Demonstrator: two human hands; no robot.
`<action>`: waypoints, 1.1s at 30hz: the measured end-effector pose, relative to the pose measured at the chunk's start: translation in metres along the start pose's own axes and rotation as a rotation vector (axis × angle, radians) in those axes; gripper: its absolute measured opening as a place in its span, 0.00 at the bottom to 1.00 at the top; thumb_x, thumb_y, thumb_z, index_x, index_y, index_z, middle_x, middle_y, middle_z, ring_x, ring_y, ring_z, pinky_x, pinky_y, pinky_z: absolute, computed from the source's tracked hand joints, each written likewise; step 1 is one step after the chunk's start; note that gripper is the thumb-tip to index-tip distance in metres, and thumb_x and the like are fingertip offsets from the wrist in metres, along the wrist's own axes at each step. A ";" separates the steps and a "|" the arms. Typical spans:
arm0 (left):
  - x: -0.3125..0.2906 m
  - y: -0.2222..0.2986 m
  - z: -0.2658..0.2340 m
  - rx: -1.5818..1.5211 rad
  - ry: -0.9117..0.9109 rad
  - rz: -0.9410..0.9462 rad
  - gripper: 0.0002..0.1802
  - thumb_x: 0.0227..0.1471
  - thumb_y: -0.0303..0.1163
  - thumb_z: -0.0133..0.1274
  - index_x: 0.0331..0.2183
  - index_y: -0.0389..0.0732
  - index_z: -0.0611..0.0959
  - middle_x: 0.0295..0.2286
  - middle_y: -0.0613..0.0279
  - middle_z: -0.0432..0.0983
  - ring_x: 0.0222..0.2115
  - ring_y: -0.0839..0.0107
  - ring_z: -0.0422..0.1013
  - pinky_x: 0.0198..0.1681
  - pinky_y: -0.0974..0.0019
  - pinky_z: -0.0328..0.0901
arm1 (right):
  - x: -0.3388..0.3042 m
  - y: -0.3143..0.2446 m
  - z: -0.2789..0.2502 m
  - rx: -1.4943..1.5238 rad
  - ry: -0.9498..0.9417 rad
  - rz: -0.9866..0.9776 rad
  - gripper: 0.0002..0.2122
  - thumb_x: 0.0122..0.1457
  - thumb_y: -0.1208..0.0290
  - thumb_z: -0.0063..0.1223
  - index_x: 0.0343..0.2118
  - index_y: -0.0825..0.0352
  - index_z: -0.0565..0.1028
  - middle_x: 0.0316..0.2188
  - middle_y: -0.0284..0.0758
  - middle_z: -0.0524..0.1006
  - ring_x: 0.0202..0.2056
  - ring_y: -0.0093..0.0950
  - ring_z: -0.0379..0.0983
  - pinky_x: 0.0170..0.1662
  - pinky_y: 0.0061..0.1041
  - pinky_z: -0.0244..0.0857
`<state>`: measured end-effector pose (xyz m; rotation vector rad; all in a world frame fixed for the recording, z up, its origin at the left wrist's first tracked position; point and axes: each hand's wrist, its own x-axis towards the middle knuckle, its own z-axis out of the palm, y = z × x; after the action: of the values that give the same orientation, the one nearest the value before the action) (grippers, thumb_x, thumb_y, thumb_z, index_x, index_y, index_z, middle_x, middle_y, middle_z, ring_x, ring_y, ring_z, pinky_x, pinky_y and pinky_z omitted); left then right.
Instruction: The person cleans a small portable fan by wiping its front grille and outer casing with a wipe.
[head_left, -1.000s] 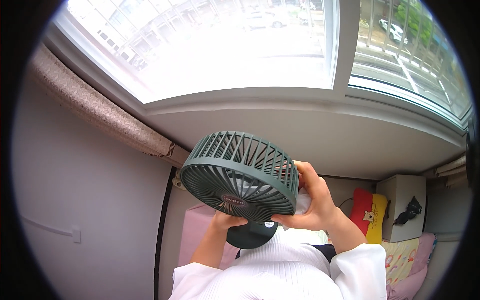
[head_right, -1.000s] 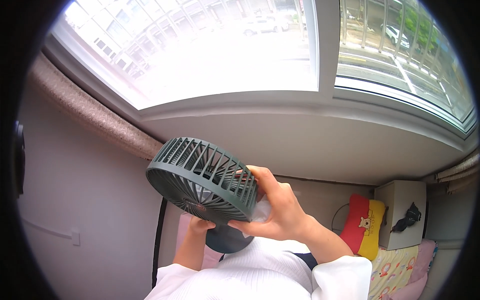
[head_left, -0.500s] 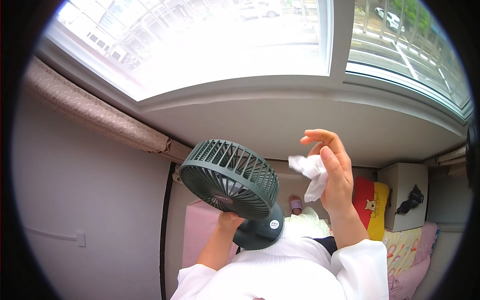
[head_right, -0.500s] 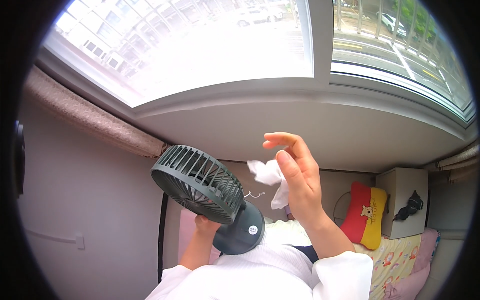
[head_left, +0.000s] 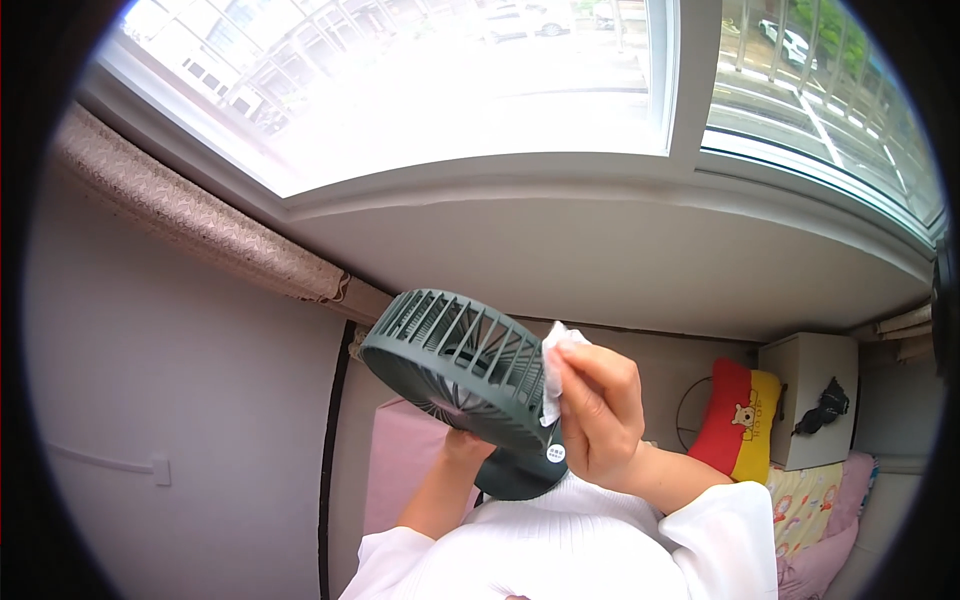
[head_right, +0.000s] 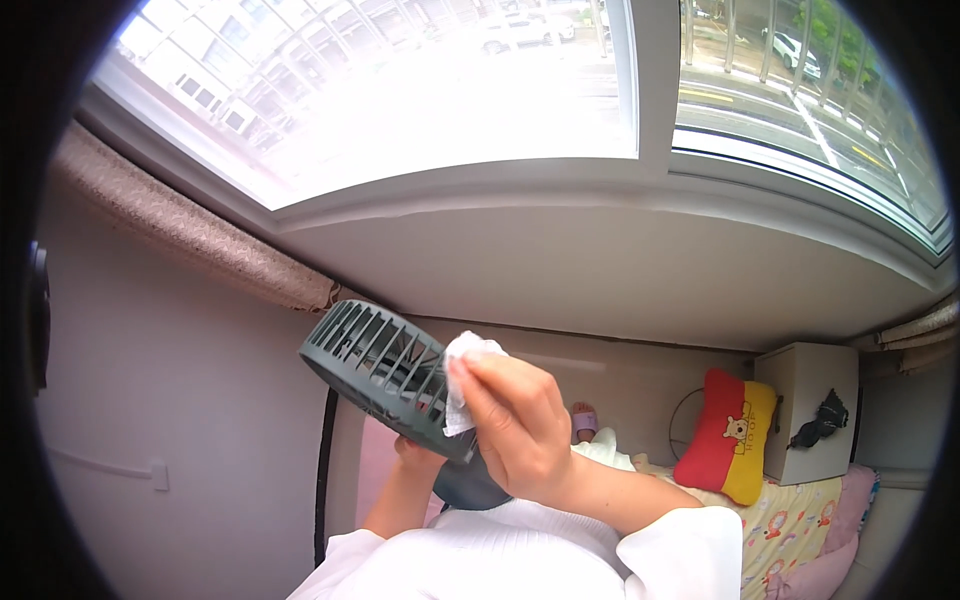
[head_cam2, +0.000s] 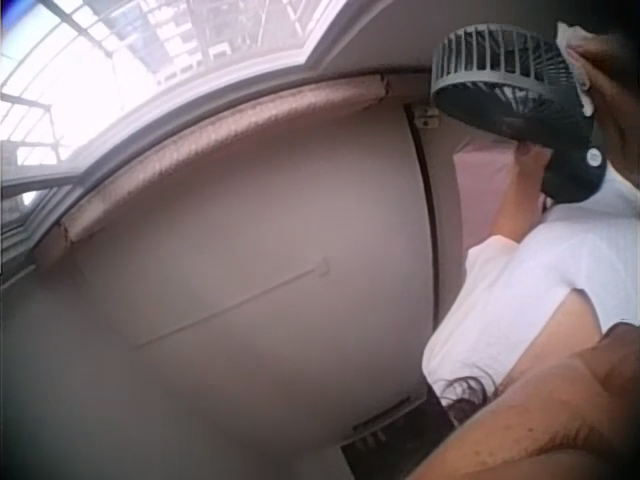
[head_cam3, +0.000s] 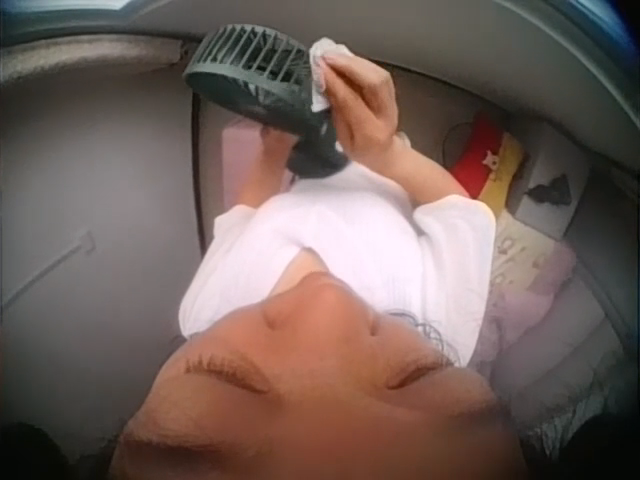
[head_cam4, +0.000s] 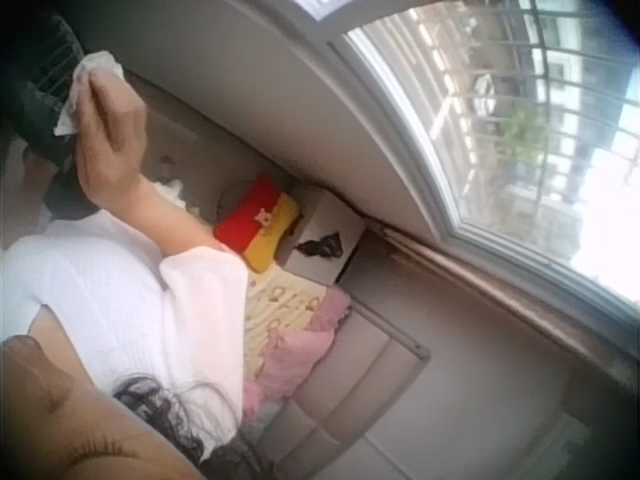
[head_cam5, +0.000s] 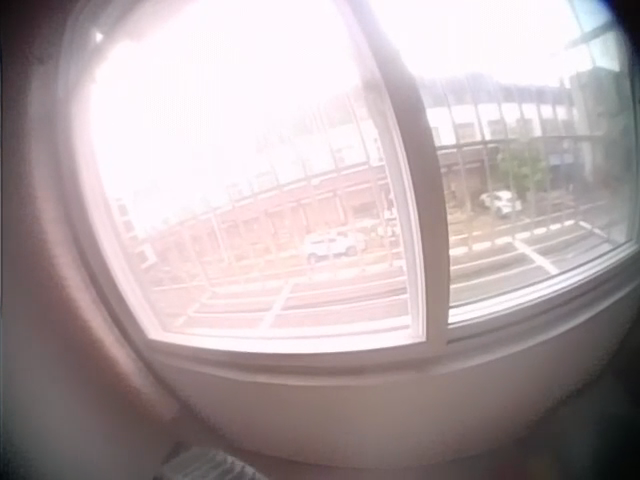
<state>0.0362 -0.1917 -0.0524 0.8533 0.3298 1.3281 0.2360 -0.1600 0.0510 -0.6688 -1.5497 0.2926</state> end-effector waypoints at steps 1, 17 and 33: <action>-0.002 -0.001 -0.002 0.005 0.021 -0.033 0.51 0.36 0.47 0.68 0.60 0.40 0.67 0.57 0.58 0.67 0.58 0.62 0.63 0.64 0.57 0.55 | 0.002 0.000 -0.001 -0.063 -0.001 -0.094 0.19 0.44 0.86 0.55 0.43 0.78 0.78 0.44 0.45 0.75 0.44 0.39 0.73 0.45 0.31 0.71; -0.003 -0.005 0.012 -0.111 -0.023 -0.056 0.50 0.34 0.38 0.69 0.59 0.36 0.66 0.55 0.52 0.68 0.57 0.55 0.64 0.62 0.54 0.58 | -0.010 0.000 -0.019 0.092 0.016 -0.120 0.16 0.44 0.85 0.56 0.39 0.69 0.79 0.40 0.37 0.78 0.39 0.35 0.73 0.40 0.29 0.71; -0.016 -0.019 0.007 -0.146 0.043 -0.140 0.46 0.35 0.42 0.65 0.57 0.38 0.69 0.57 0.54 0.66 0.58 0.59 0.63 0.64 0.55 0.55 | -0.005 -0.011 -0.029 0.049 0.003 -0.102 0.13 0.46 0.86 0.56 0.36 0.65 0.79 0.34 0.35 0.78 0.36 0.35 0.73 0.41 0.31 0.69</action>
<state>0.0497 -0.2094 -0.0654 0.6677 0.3164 1.2255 0.2612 -0.1778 0.0566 -0.5499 -1.5637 0.2522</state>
